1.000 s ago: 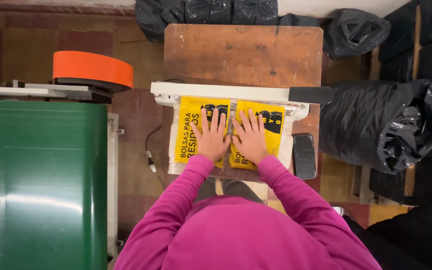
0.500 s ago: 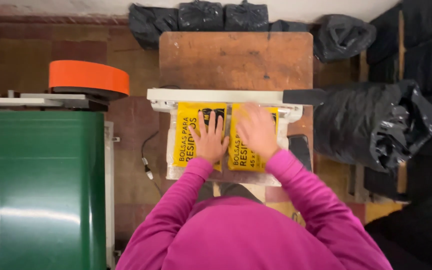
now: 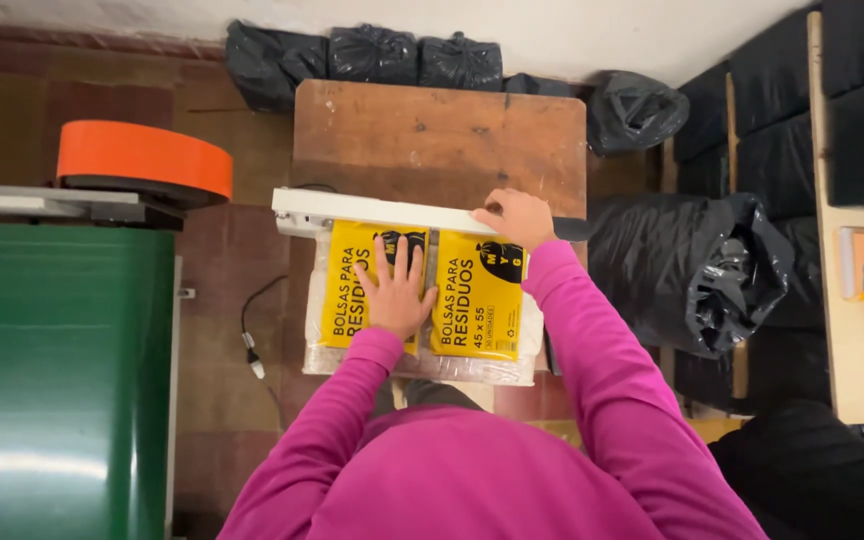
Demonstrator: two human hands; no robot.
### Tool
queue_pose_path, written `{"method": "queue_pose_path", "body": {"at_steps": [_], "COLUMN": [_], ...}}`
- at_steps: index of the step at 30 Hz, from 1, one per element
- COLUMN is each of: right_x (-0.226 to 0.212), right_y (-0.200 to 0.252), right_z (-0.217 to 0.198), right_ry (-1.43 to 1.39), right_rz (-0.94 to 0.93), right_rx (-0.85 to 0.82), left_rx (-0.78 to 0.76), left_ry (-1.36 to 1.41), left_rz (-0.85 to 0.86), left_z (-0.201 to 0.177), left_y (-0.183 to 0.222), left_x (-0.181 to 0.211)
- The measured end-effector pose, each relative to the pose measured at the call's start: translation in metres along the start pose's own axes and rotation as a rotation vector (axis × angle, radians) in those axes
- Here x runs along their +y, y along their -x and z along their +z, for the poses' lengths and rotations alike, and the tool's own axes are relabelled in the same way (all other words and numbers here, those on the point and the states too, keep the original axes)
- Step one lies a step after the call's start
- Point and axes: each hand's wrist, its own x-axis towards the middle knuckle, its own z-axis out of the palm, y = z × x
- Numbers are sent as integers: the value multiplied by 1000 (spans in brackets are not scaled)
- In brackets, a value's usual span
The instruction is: Folding black plastic trash bags, inserting them into yellow printed sleeves, and sealing the sleeves using a manual heat sealer.
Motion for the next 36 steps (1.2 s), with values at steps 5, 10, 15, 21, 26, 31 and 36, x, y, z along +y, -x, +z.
{"method": "queue_pose_path", "body": {"at_steps": [5,10,15,21,26,31,36], "right_x": [5,2,1,6,3,3,1], "right_y": [3,3,4,6,6,6,7], "right_z": [12,17,19,24,23,24,21], "right_ry": [-40,-25,8,-31,-19,11,12], "right_rz": [38,71,77,16,5,10,9], "right_rx": [-11,-52,-18,13,21,34,44], "left_rx": [40,160,-104,213,143,162,140], "left_ry": [41,40,149,132,154,105,103], "left_rz": [-14,-49,-214,-259,-339,-377,-420], "left_z": [2,25,14,-5,-6,-11,-7], "left_y": [-3,-12,-29,-10,6,21,36], "left_x": [0,-16,-34,-27,-23,-20,-20]}}
